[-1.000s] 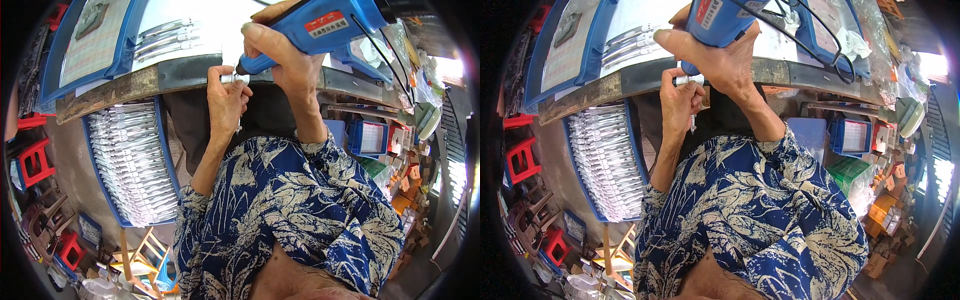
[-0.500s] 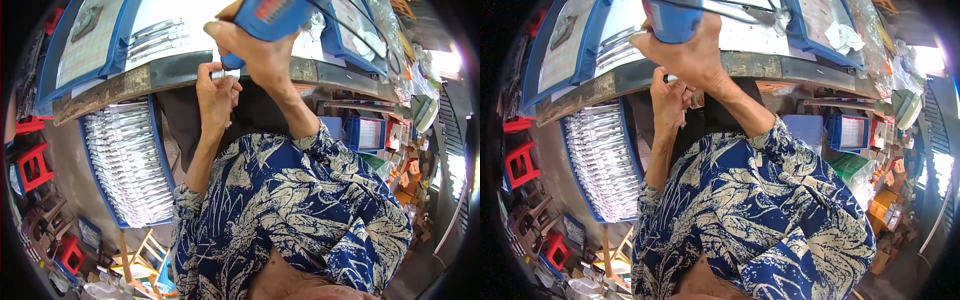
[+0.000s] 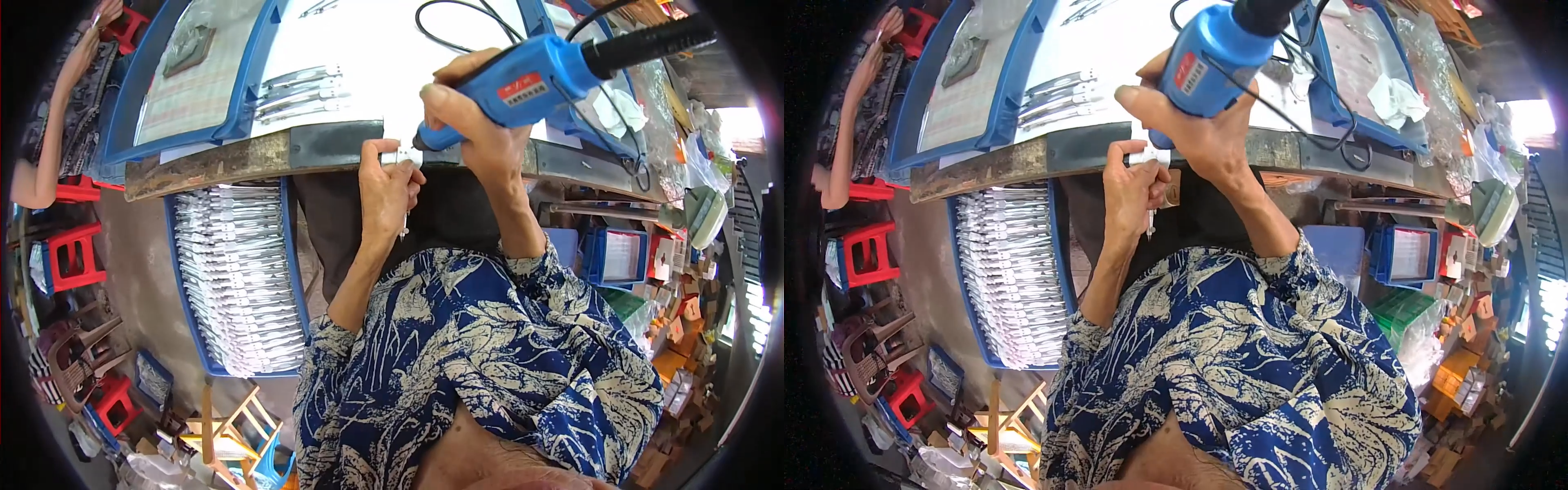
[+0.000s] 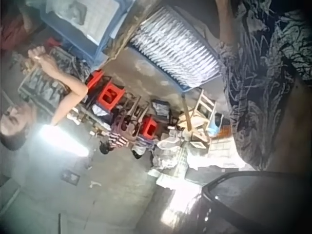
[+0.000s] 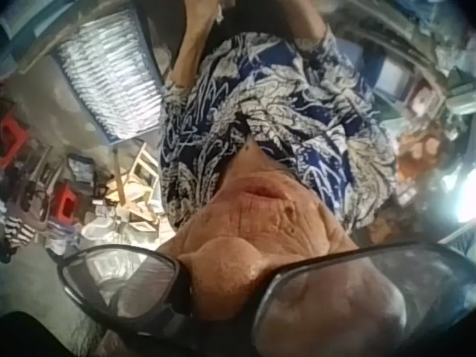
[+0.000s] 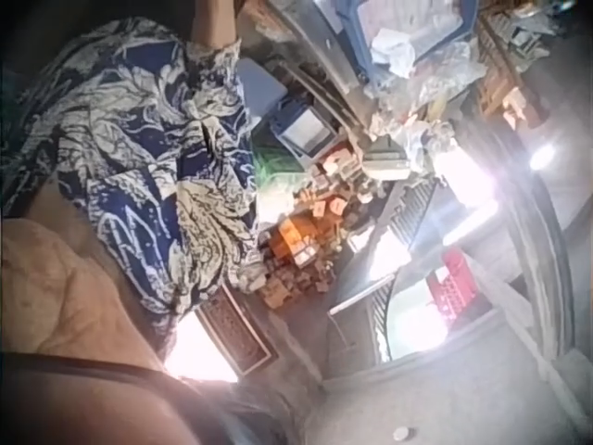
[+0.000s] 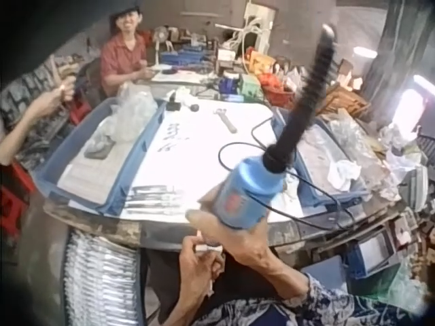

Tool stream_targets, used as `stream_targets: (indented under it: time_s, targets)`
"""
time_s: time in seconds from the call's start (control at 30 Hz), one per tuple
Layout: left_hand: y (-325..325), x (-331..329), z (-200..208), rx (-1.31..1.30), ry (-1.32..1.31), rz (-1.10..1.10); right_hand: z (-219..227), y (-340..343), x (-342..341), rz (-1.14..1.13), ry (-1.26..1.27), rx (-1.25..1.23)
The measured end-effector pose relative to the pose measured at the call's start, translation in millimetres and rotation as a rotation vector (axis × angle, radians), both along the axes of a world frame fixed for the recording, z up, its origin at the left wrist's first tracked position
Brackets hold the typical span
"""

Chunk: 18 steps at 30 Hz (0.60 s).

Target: Assembling small metal and plastic hardware components using an electric screwdriver and manual hand tools.

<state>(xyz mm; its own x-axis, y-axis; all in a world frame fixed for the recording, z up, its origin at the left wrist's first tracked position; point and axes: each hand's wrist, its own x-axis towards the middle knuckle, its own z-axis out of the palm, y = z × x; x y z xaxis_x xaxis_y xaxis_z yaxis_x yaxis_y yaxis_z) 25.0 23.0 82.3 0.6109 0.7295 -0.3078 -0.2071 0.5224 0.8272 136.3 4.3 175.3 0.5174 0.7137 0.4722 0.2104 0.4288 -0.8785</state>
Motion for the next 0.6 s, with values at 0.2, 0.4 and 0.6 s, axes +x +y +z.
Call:
stream_targets:
  time_s: [0.2, 0.4, 0.6]
  targets:
    - [5, -6, 2, -0.059, -0.049, -0.041, -7, -2, -3, 0.011, -0.07, -0.03]
    - [24, -21, 26, -0.016, -0.025, -0.111, -13, -6, 2, 0.071, -0.109, -0.012]
    - [91, -14, 53, 0.933, 0.47, 0.012, -11, -10, -2, 0.077, -0.012, 0.002]
